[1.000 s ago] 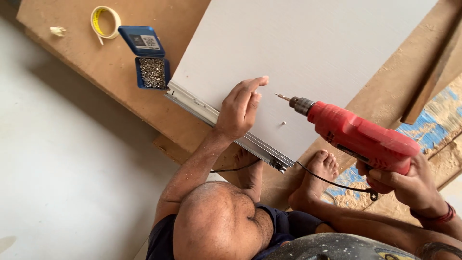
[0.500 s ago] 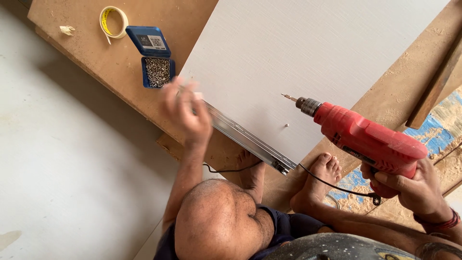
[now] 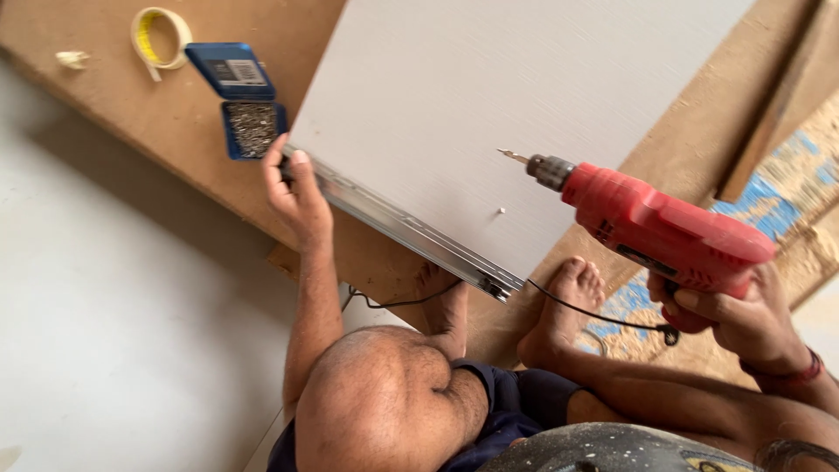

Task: Installing metal slides onto a white wooden drawer front using a power drill and screws.

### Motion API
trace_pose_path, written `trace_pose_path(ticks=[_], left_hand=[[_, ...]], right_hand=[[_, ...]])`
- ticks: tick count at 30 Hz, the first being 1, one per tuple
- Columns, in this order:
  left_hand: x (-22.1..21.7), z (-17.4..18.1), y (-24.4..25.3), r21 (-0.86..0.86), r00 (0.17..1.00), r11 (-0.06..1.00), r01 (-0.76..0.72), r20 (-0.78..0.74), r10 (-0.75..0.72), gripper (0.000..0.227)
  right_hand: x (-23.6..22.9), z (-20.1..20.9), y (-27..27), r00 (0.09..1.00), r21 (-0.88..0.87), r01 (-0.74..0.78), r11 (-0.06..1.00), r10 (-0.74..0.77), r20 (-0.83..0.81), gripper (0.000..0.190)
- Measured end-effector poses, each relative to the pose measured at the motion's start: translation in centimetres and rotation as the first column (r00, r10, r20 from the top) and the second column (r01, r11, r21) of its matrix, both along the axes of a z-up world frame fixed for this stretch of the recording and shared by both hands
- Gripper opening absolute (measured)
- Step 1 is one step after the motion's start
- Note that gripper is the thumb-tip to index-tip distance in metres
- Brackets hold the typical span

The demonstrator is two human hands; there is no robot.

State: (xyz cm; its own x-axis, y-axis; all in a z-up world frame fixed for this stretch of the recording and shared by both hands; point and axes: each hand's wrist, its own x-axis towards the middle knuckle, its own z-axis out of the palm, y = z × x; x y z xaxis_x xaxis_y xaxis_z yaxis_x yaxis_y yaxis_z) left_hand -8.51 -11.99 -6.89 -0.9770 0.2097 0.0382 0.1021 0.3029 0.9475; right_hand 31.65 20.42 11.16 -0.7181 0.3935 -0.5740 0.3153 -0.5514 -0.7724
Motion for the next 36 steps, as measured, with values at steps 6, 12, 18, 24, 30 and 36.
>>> trace_pose_path(ticks=[6,12,18,24,30,36], left_hand=[[-0.1,-0.1,-0.1,0.139,0.999,0.989,0.051,-0.023,-0.049,0.033],[-0.9,0.5,-0.6,-0.003,1.000,1.000,-0.010,0.024,0.010,0.033],[-1.5,-0.2,-1.3,-0.126,0.999,0.992,-0.014,-0.036,0.009,0.039],[-2.9,-2.2,-3.2,-0.147,0.987,0.989,0.007,-0.156,-0.030,0.041],[-3.4,-2.7,-4.0,-0.137,0.982,0.990,0.014,-0.185,-0.039,0.041],[-3.7,-2.6,-4.4,-0.115,0.986,0.993,0.016,-0.164,-0.034,0.041]], right_hand=[[-0.6,2.4,-0.2,0.982,0.171,-0.053,0.984,0.019,0.189,0.061],[0.7,2.0,-0.5,0.985,0.212,-0.106,0.972,0.073,0.156,0.055],[0.2,2.2,-0.9,0.994,0.221,-0.058,0.974,0.035,0.107,0.059],[0.2,2.5,-0.5,0.983,0.333,-0.179,0.926,0.156,0.094,0.058],[1.6,2.0,-0.2,0.980,0.265,-0.196,0.944,0.184,0.072,0.059],[1.9,3.2,0.3,0.970,0.191,-0.237,0.953,0.221,0.104,0.068]])
